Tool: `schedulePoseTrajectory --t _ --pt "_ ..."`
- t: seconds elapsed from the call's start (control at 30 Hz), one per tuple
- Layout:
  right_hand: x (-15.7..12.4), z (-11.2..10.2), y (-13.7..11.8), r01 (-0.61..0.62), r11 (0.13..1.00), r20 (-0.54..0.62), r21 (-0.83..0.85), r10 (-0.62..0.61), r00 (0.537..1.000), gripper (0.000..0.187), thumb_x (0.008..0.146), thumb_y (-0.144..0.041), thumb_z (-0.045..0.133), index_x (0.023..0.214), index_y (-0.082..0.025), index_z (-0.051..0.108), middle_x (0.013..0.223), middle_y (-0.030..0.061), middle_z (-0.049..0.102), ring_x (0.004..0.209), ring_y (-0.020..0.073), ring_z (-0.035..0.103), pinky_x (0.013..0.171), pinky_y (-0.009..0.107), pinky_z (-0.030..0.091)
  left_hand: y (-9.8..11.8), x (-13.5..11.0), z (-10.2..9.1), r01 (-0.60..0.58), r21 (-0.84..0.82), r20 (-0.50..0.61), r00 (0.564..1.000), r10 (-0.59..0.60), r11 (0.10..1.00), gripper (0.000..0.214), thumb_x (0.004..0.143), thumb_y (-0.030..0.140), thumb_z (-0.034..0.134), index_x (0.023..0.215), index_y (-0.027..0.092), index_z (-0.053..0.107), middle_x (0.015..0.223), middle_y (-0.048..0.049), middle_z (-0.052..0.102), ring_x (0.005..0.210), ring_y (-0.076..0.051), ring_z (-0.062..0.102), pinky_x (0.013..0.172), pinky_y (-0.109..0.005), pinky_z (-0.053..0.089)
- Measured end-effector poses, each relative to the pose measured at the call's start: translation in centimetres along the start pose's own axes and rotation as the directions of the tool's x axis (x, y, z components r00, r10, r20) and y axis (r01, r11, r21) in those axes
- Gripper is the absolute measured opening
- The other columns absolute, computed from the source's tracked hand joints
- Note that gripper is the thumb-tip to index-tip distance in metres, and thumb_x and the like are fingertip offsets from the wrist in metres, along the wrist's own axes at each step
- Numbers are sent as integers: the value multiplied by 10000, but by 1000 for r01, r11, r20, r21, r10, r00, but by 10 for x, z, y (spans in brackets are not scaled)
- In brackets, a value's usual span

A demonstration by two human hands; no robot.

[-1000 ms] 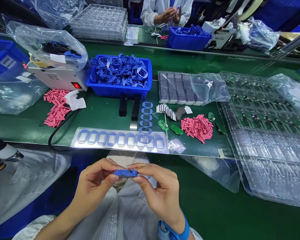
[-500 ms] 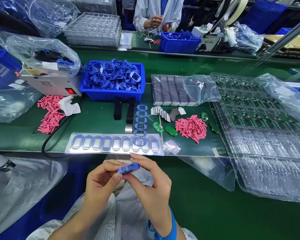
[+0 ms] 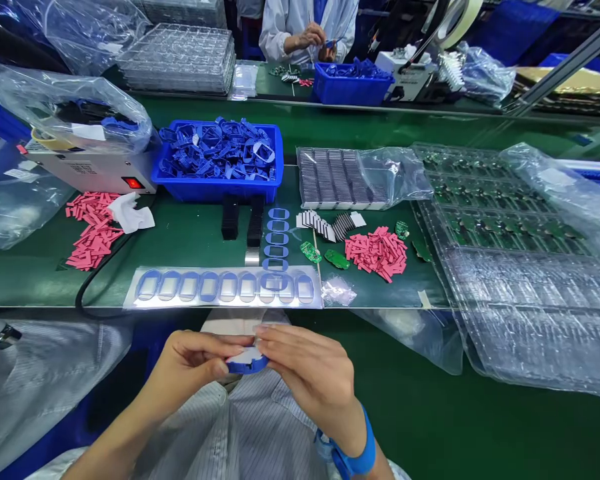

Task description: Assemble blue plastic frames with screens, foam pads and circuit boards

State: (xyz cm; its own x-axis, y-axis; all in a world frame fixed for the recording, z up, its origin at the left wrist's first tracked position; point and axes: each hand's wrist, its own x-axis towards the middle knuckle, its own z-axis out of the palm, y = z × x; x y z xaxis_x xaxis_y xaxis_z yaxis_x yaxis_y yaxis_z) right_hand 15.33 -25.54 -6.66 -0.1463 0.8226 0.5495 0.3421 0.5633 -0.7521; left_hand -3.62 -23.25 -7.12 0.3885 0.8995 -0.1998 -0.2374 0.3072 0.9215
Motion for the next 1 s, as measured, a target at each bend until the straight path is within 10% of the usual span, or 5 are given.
schedulePoseTrajectory --t 0.17,0.43,0.7,0.83,1.0 --pt "-7 13 -2 -150 988 -99 27 152 983 545 727 -91 745 1222 -274 609 1003 33 746 893 220 723 724 302 640 6 -1 1 -135 190 -104 982 157 973 197 636 200 822 814 273 784 873 -42 791 781 -240 758 679 -289 638" --pt "-7 30 -17 -536 712 -153 454 655 740 209 699 -173 759 890 -251 731 696 -1 749 562 149 710 509 168 591 -10 -13 3 -476 566 -26 806 591 673 802 632 89 819 1313 375 507 1059 17 765 898 -191 735 843 -269 579" --pt "-2 18 -10 -619 668 -63 414 699 712 186 736 -233 729 921 -249 737 705 14 739 552 129 674 477 180 554 -21 -15 2 -13 0 -10 1000 13 1000 868 714 478 711 1450 354 268 1124 -77 730 994 -243 690 902 -379 516" --pt "5 4 -10 -598 771 33 221 607 794 133 754 -221 681 861 -229 760 632 15 653 538 106 582 460 188 481 -23 -10 6 348 -275 174 935 -309 896 669 797 615 528 1341 226 498 867 -96 771 835 -239 730 730 -323 548" --pt "7 1 -14 -566 812 202 143 536 819 157 806 -294 632 844 -214 762 642 9 560 530 94 523 454 204 444 -23 -3 15 434 -412 272 898 -347 801 551 693 475 742 1205 310 626 854 -21 761 673 -148 721 661 -247 536"
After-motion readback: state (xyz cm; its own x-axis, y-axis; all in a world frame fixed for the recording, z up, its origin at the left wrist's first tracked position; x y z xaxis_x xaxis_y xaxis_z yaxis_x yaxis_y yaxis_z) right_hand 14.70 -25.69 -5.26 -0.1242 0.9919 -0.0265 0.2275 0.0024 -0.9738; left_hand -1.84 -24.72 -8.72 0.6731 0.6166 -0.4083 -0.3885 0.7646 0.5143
